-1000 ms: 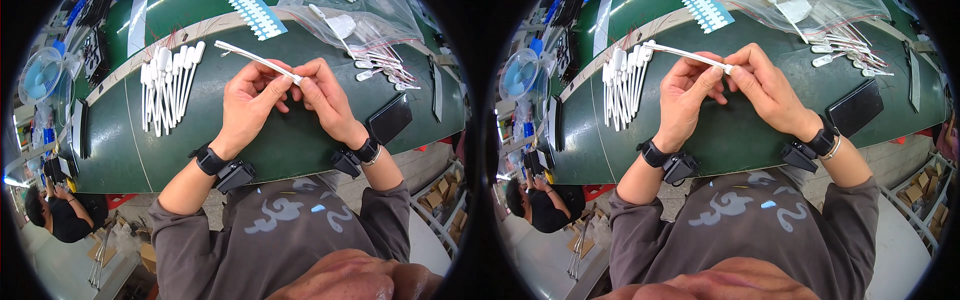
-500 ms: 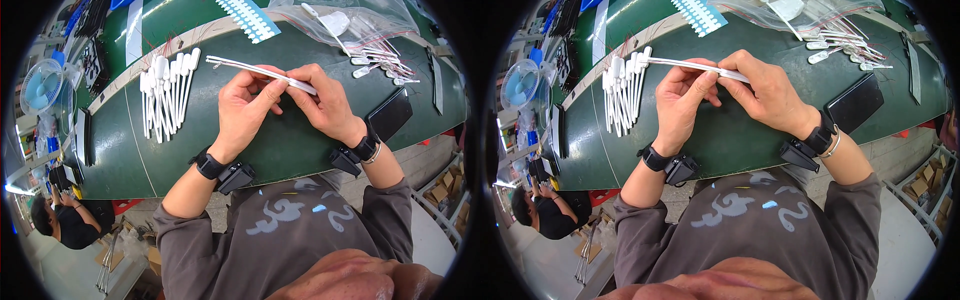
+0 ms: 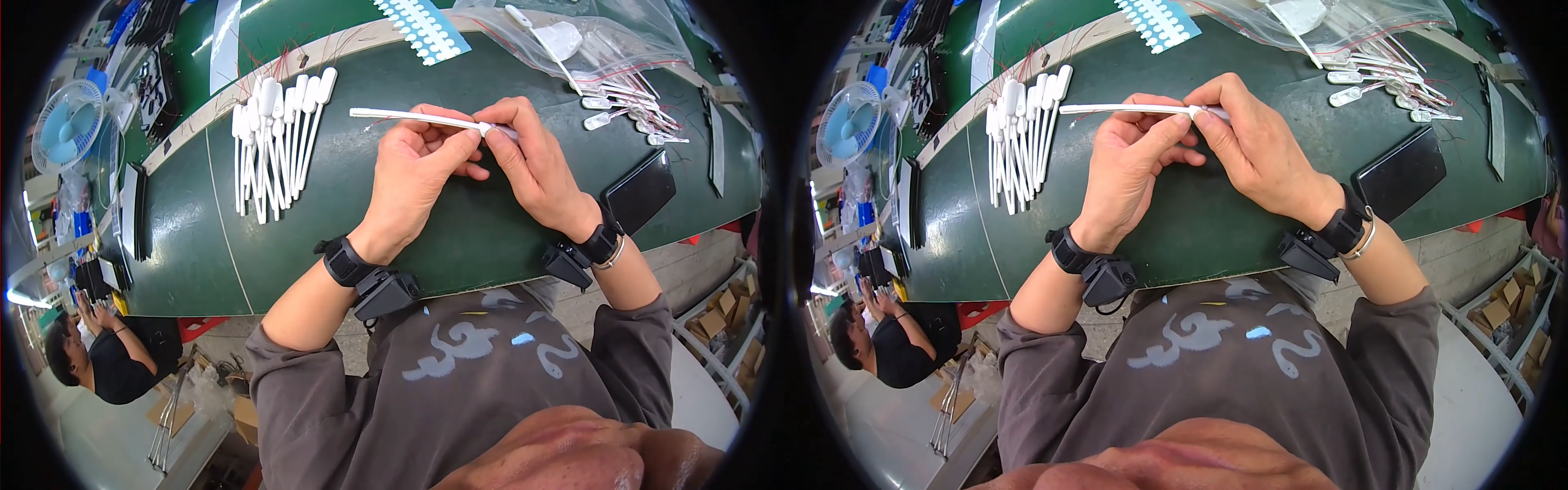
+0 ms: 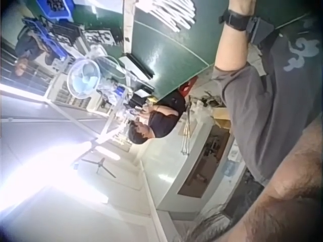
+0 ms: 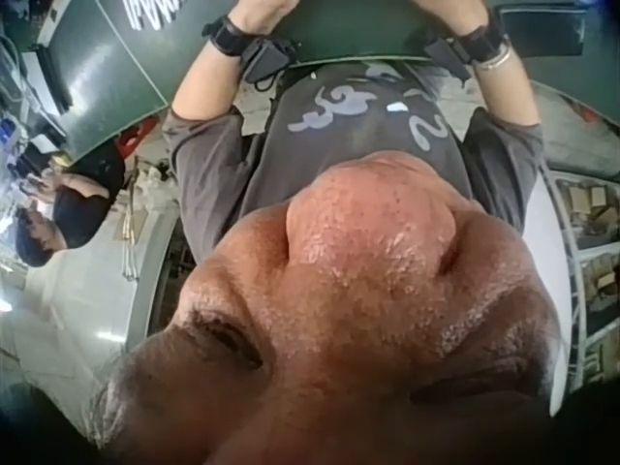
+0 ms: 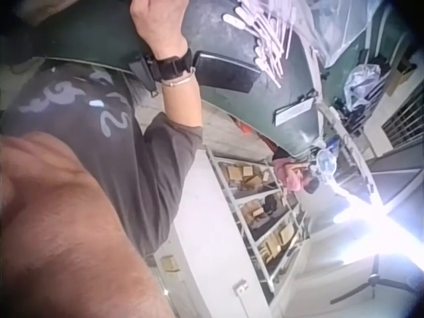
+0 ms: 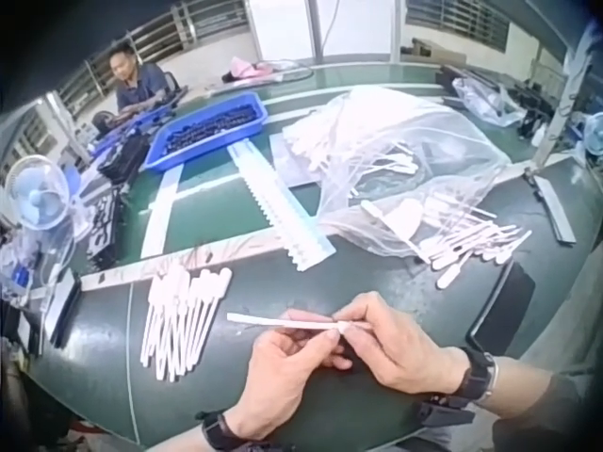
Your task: Assembling and inspecting long white plastic components at a factory workstation.
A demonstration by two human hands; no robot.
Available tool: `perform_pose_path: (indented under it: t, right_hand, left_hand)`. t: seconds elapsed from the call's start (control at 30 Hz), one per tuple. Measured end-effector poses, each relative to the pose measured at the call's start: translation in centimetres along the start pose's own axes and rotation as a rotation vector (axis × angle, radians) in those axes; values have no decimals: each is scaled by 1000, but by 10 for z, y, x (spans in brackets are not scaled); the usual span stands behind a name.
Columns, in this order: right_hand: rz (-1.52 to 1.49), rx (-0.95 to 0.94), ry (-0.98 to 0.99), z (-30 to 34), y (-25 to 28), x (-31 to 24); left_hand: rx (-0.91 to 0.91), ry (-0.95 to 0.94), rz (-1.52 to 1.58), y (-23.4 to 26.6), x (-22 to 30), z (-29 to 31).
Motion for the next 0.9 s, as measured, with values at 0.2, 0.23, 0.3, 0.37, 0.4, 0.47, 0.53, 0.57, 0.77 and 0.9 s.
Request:
perform_pose_path:
  t: [0.2,0.23,0.3,0.37,0.4,0.47,0.53,0.57,0.77,0.9]
  right_hand:
    - [52,77,115,0,2,-5]
    - [53,76,128,1,2,-5]
    - [54,74,141,2,1,-5]
    - [16,84,131,2,1,-4]
    - [-4,89,125,3,1,-4]
    - [-11,92,119,3,0,-5]
    - [-26,99,107,3,-1,-6]
    - [-27,97,108,3,-1,-6]
    - [15,93,166,6,-1,-8]
    - [26,75,175,6,-2,-7]
  left_hand:
    - [-20,31,74,-5,-2,2]
    - [-26,34,89,-5,-2,1]
    - [-31,36,103,-6,-3,1]
    - [-42,8,73,-7,0,2]
    - [-47,-7,58,-8,1,2]
    - [-46,-18,61,-9,2,3]
    - [-44,-41,67,-11,4,5]
    - [-42,-42,68,-11,3,4]
    - [-30,-84,50,-14,2,6]
    - [-22,-95,29,-13,2,5]
Point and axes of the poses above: each hand's wrist, its own z-axis away from the middle knuckle, its own y-axis out of the back of the hand, x = y × z, the point moved 7 cm from there along -z, towards the middle knuckle, and after that the axes turned 3 degrees about z, right-handed, at the moved point
